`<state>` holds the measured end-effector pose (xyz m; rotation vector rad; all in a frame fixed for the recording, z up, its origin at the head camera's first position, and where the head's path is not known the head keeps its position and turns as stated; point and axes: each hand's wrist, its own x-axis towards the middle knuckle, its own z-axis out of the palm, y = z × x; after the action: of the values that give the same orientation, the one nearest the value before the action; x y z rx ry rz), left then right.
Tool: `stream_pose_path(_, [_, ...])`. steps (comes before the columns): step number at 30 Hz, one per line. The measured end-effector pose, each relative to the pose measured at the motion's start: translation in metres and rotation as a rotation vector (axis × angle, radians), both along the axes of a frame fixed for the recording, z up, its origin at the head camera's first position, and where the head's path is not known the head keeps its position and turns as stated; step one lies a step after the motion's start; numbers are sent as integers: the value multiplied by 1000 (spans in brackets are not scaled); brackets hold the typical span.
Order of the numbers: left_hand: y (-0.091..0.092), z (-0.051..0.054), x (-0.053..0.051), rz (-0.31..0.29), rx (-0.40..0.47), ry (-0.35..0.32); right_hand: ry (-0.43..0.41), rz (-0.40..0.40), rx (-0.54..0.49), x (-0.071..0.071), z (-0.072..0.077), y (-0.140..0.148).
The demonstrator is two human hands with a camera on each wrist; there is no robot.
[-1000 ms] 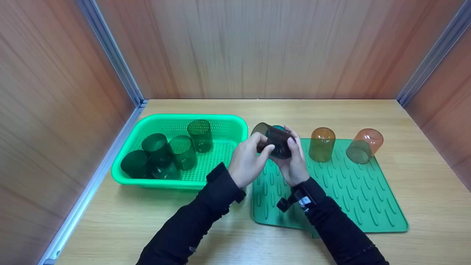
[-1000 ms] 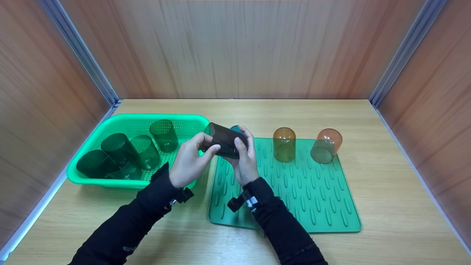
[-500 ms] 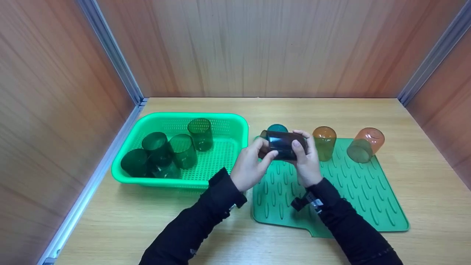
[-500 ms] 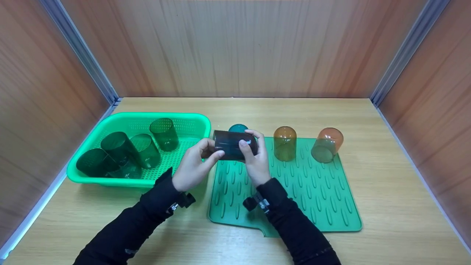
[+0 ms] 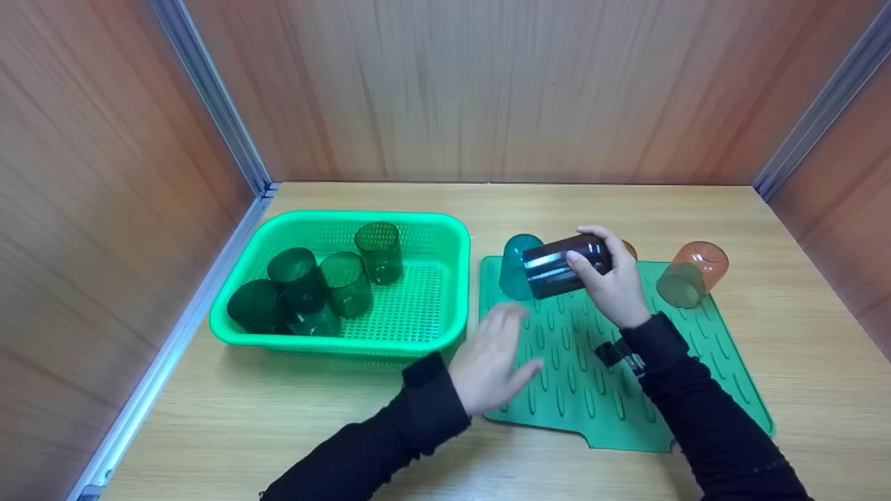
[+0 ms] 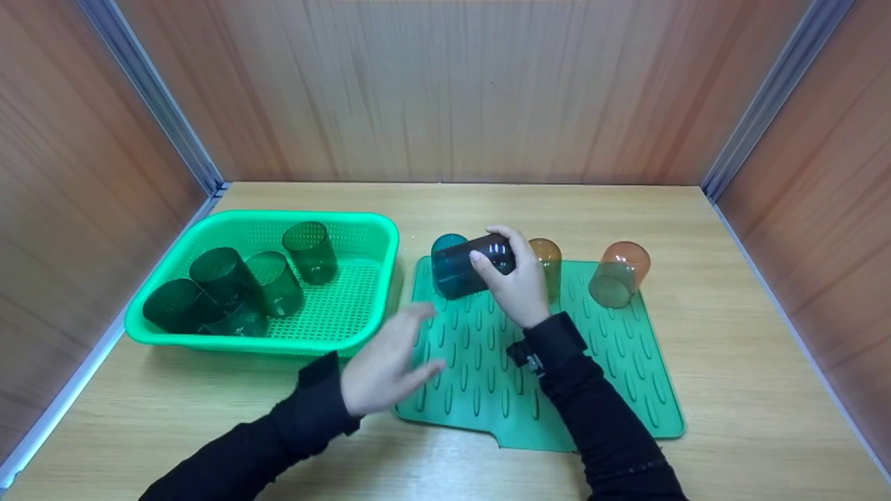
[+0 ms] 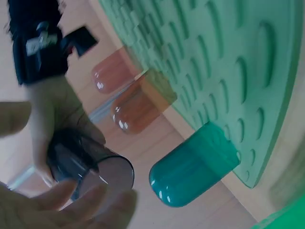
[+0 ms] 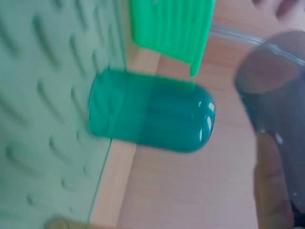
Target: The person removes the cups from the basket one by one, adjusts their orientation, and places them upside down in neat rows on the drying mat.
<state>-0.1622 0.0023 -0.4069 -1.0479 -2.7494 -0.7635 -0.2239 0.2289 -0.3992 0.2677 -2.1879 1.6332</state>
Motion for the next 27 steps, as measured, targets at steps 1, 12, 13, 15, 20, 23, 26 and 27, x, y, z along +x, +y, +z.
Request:
stream_pose_path(1, [0, -5, 2, -8, -57, 23, -5, -8, 47, -2, 1, 0])
stream_pose_path(12, [-5, -45, 5, -27, -383, -196, -10, -37, 537, -5, -4, -19])
stream_pose_path(13, [-6, -46, 5, -27, -388, -206, -3, -42, 578, -4, -4, -22])
stream_pose_path(15, [-7, -48, 5, -29, -384, -226, 4, -48, 643, -3, -6, -28])
stream_pose_path(20, [-11, -49, 7, -37, -363, -261, 4, -50, 762, -4, -14, -39])
stream_pose_path(23, [-12, -51, 8, -43, -357, -261, 15, -48, 810, -4, -20, -44])
stream_pose_path(26, [-13, -52, 8, -51, -364, -256, 38, -46, 843, -4, -26, -47])
stream_pose_path(27, [-13, -52, 8, -52, -369, -252, 42, -45, 852, -4, -28, -48])
